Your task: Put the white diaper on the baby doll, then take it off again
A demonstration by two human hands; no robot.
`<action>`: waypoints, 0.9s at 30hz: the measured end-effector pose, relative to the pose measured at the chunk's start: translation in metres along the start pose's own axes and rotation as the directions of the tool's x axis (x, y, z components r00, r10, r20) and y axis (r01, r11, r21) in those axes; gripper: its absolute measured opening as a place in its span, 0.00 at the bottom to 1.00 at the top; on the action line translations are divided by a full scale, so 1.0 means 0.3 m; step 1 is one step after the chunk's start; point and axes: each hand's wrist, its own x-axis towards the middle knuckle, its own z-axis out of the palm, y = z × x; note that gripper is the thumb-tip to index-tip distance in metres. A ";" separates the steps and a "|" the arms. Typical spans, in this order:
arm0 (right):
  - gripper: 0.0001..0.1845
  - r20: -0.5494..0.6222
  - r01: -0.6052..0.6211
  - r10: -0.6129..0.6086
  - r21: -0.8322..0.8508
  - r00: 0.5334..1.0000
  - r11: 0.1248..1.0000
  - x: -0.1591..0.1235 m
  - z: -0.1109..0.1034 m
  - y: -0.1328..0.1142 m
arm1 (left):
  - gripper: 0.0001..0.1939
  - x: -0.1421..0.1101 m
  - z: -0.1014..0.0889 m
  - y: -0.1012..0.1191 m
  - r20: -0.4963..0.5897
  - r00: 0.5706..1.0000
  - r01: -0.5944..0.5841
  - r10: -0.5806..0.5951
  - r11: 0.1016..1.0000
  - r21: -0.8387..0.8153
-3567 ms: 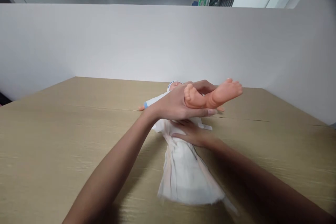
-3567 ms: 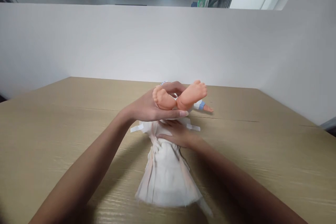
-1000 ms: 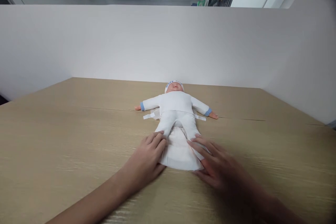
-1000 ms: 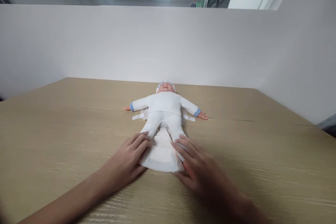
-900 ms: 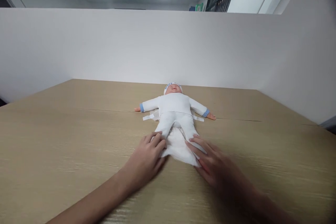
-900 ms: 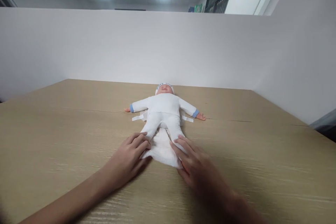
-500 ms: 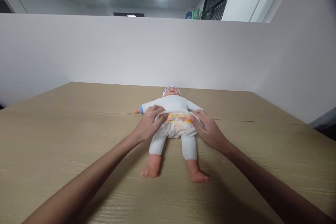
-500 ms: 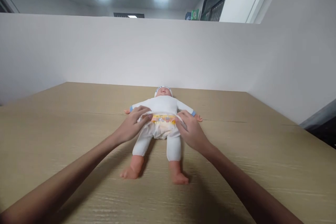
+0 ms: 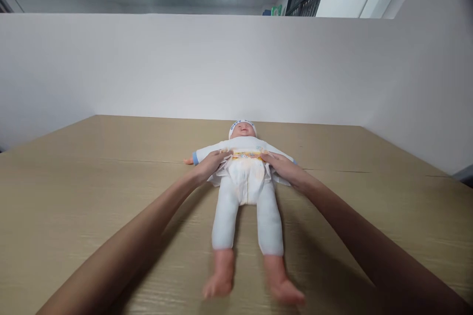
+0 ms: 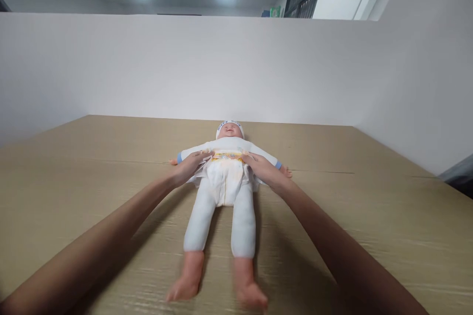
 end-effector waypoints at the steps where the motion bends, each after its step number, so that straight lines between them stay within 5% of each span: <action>1: 0.22 0.034 -0.006 0.006 0.010 0.999 1.000 -0.026 -0.011 0.002 | 0.25 -0.028 -0.001 0.003 0.021 0.999 0.030 -0.030 1.000 0.000; 5: 0.26 0.088 0.003 -0.001 -0.023 0.996 1.000 -0.089 -0.061 0.003 | 0.27 -0.107 -0.024 0.028 0.051 0.992 0.114 -0.117 0.992 0.048; 12: 0.20 -0.151 0.060 -0.116 -0.332 0.982 0.942 -0.210 -0.137 0.094 | 0.24 -0.180 -0.081 0.096 -0.158 0.987 0.008 0.036 0.963 0.268; 15: 0.18 -0.194 0.023 -0.156 -0.552 0.969 0.834 -0.285 -0.144 0.174 | 0.19 -0.214 -0.016 0.149 -0.166 0.955 -0.130 0.244 0.851 0.508; 19: 0.20 -0.215 0.022 -0.197 -0.621 0.956 0.783 -0.313 -0.134 0.262 | 0.15 -0.218 0.149 0.210 0.144 0.875 -0.424 0.462 0.588 0.689; 22: 0.21 -0.225 -0.007 -0.153 -0.583 0.962 0.812 -0.303 -0.130 0.289 | 0.17 -0.192 0.251 0.214 0.285 0.850 -0.475 0.442 0.412 0.777; 27: 0.26 -0.189 -0.088 0.000 -0.454 0.982 0.887 -0.309 -0.141 0.278 | 0.26 -0.160 0.304 0.174 0.297 0.863 -0.411 0.408 0.227 0.883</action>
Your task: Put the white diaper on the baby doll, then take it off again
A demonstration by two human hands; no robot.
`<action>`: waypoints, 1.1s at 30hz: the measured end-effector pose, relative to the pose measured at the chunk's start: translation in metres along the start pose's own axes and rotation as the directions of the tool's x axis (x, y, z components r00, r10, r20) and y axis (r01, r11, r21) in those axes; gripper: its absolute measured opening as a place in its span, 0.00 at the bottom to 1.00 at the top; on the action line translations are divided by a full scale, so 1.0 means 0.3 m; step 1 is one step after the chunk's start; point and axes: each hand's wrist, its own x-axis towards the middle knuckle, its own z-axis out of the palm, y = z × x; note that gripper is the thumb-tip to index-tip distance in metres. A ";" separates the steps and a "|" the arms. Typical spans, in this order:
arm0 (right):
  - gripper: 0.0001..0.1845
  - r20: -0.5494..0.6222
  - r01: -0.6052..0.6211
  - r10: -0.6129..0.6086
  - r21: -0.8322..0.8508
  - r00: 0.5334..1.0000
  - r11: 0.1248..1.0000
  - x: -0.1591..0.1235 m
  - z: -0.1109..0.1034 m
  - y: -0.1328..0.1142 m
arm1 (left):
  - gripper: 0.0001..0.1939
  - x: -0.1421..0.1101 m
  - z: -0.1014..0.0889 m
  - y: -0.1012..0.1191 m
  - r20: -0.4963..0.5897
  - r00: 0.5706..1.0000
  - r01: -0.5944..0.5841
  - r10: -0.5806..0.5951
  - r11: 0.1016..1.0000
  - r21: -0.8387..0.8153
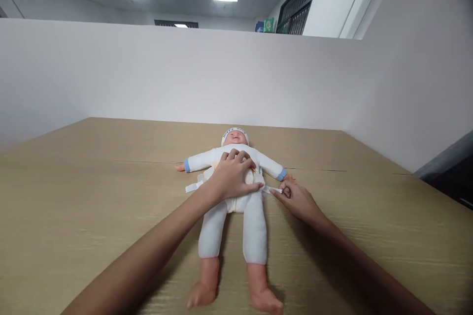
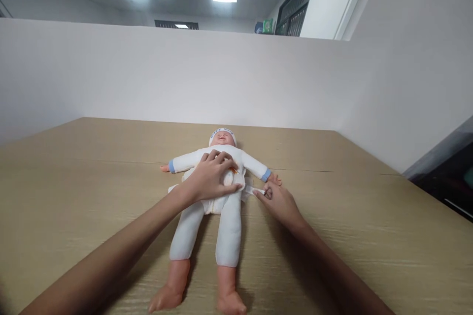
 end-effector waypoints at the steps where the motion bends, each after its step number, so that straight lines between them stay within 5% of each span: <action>1: 0.28 0.036 -0.003 0.001 0.036 0.999 0.999 -0.002 -0.010 -0.006 | 0.28 -0.002 0.007 -0.002 -0.003 1.000 0.004 -0.004 1.000 0.016; 9: 0.29 0.203 0.045 -0.109 0.296 0.973 0.954 0.101 -0.112 -0.207 | 0.32 -0.015 0.036 -0.017 -0.027 0.999 0.026 -0.027 0.999 -0.039; 15: 0.22 0.123 0.097 -0.141 0.309 0.982 0.946 0.146 0.028 -0.377 | 0.42 -0.016 0.037 -0.017 -0.054 0.994 0.077 -0.090 0.974 -0.215; 18: 0.19 -0.103 0.244 -0.224 0.261 0.969 0.934 0.070 0.082 -0.372 | 0.43 -0.019 0.019 -0.032 -0.024 0.996 0.080 -0.091 0.953 -0.293; 20: 0.18 -0.206 0.420 -0.386 0.162 0.899 0.893 0.007 0.090 -0.343 | 0.44 -0.024 -0.003 -0.052 0.036 0.998 0.070 -0.061 0.927 -0.369; 23: 0.27 -0.076 0.588 -0.583 0.093 0.809 0.803 -0.060 0.078 -0.283 | 0.40 -0.056 -0.033 -0.095 0.072 0.997 0.055 -0.017 0.823 -0.565; 26: 0.31 0.014 0.610 -0.617 0.129 0.787 0.782 -0.078 0.059 -0.247 | 0.28 -0.142 -0.030 -0.158 -0.021 0.996 0.043 -0.082 0.702 -0.711; 30: 0.25 -0.097 0.572 -0.565 0.193 0.819 0.797 -0.069 0.037 -0.298 | 0.23 -0.321 0.007 -0.272 -0.124 0.959 0.149 -0.254 0.829 -0.540; 33: 0.17 -0.170 0.573 -0.550 0.149 0.818 0.806 -0.048 0.039 -0.411 | 0.18 -0.422 0.028 -0.339 -0.091 0.946 0.268 -0.310 0.910 -0.315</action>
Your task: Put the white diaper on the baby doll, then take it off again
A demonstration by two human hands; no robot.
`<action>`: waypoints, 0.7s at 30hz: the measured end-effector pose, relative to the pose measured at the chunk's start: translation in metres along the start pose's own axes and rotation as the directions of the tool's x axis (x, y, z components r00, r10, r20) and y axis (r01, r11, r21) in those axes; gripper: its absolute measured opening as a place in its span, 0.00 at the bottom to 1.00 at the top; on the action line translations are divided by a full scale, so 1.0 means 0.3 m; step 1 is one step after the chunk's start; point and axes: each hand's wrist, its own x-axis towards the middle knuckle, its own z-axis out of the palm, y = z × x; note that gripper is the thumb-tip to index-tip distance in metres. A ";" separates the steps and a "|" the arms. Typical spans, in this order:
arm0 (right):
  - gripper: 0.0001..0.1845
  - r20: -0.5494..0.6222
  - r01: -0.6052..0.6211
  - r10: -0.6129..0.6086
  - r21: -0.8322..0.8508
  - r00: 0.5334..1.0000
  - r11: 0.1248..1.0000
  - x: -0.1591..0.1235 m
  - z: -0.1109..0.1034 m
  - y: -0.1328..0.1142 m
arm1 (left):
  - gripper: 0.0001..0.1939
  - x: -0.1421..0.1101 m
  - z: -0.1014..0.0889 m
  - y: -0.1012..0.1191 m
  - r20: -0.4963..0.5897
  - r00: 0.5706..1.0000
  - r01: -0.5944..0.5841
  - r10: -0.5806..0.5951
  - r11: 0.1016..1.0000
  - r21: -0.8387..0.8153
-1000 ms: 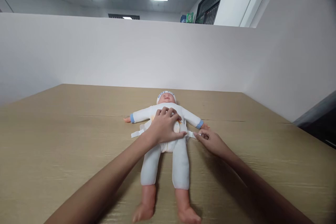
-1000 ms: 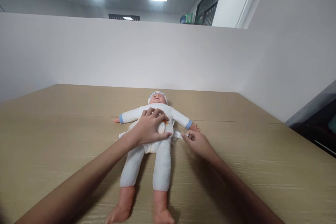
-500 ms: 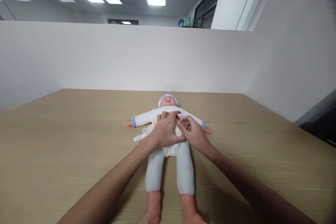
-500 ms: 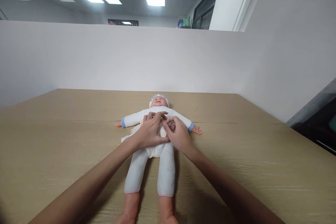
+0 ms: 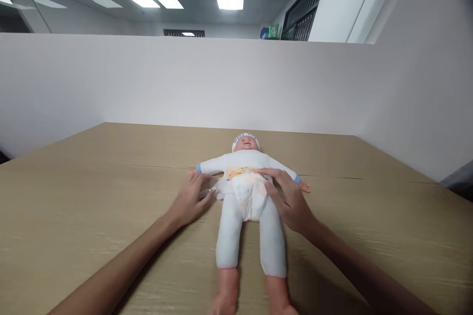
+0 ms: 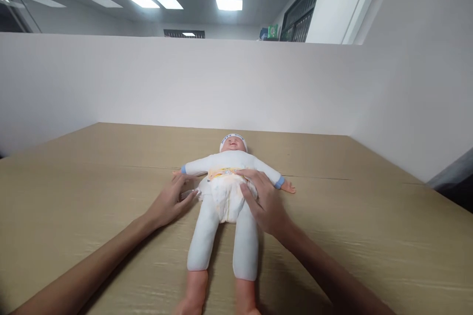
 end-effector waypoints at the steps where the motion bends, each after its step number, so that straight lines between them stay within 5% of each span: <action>1: 0.14 -0.006 0.019 -0.019 -0.029 1.000 0.999 0.033 0.017 -0.028 | 0.16 -0.013 -0.002 -0.017 0.009 1.000 0.029 -0.030 0.997 0.076; 3: 0.08 0.010 0.045 -0.044 -0.098 0.999 0.994 0.100 0.061 -0.078 | 0.15 -0.021 0.002 -0.029 0.008 0.995 0.091 -0.095 0.976 0.197; 6: 0.13 0.086 -0.010 0.032 -0.245 0.996 0.969 0.185 0.133 -0.118 | 0.14 -0.006 0.012 -0.021 0.004 0.983 0.176 -0.183 0.950 0.259; 11: 0.21 0.155 -0.090 0.188 -0.491 0.970 0.866 0.242 0.206 -0.111 | 0.17 0.034 -0.015 -0.027 0.108 0.911 0.404 -0.398 0.914 -0.035; 16: 0.22 0.188 -0.093 0.218 -0.514 0.957 0.852 0.236 0.208 -0.109 | 0.19 0.107 -0.047 0.035 0.074 0.940 0.333 -0.332 0.854 -0.401; 21: 0.20 0.270 -0.061 0.187 -0.414 0.945 0.908 0.238 0.170 -0.132 | 0.16 0.203 0.006 0.181 0.141 0.962 0.272 -0.233 0.821 -0.502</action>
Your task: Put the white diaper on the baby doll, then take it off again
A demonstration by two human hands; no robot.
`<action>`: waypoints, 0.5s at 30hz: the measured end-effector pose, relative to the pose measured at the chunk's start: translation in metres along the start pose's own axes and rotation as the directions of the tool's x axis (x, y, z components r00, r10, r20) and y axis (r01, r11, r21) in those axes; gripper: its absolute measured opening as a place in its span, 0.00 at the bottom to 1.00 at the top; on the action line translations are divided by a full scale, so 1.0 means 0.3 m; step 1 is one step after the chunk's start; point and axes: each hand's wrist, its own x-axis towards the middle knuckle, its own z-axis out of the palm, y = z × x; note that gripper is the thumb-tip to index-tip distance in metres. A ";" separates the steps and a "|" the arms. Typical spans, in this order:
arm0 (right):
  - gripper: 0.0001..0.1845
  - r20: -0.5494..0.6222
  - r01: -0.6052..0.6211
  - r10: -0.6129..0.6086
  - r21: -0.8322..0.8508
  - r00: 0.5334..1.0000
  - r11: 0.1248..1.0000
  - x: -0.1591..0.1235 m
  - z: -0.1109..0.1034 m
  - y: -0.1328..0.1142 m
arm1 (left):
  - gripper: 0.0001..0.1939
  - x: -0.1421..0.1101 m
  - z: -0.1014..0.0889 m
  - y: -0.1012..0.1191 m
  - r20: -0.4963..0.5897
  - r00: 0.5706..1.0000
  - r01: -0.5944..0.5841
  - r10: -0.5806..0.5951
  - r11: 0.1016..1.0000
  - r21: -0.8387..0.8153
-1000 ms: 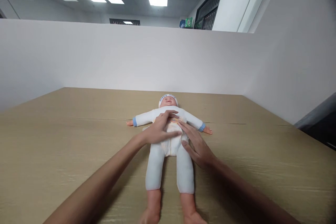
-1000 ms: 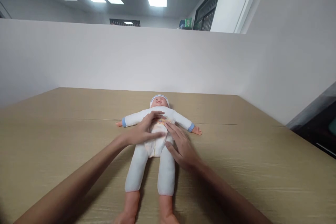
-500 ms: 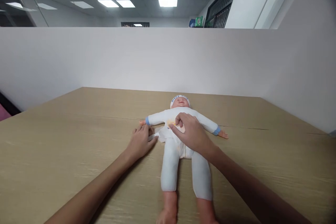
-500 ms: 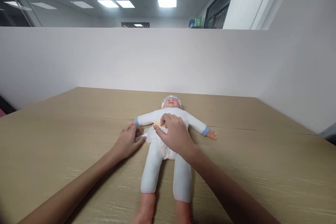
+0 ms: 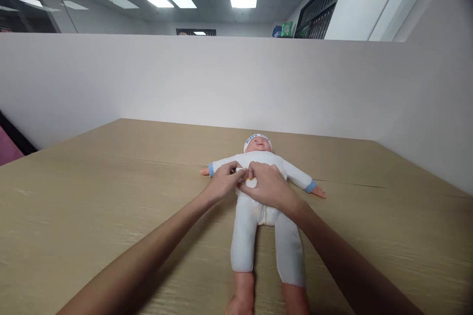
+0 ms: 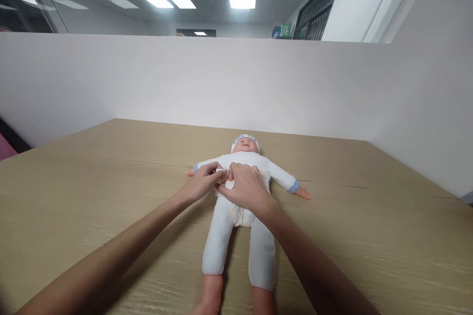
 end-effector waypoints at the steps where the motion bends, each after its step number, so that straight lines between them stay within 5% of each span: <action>1: 0.18 0.011 0.012 -0.012 0.021 1.000 1.000 0.000 -0.008 0.001 | 0.16 0.009 0.020 0.010 0.033 0.999 -0.019 0.020 1.000 -0.018; 5: 0.19 0.005 -0.007 0.006 0.085 1.000 0.996 0.012 -0.015 0.024 | 0.21 0.025 0.050 -0.018 0.073 0.992 -0.096 0.106 0.987 -0.128; 9: 0.21 -0.021 -0.022 0.024 0.103 0.999 0.994 0.027 0.015 0.067 | 0.20 0.022 0.044 -0.115 -0.039 0.995 -0.100 0.093 0.966 -0.237; 15: 0.07 -0.129 -0.049 0.079 0.221 0.989 0.974 0.033 0.038 0.107 | 0.18 -0.002 0.053 -0.162 -0.183 0.976 -0.112 0.113 0.994 0.019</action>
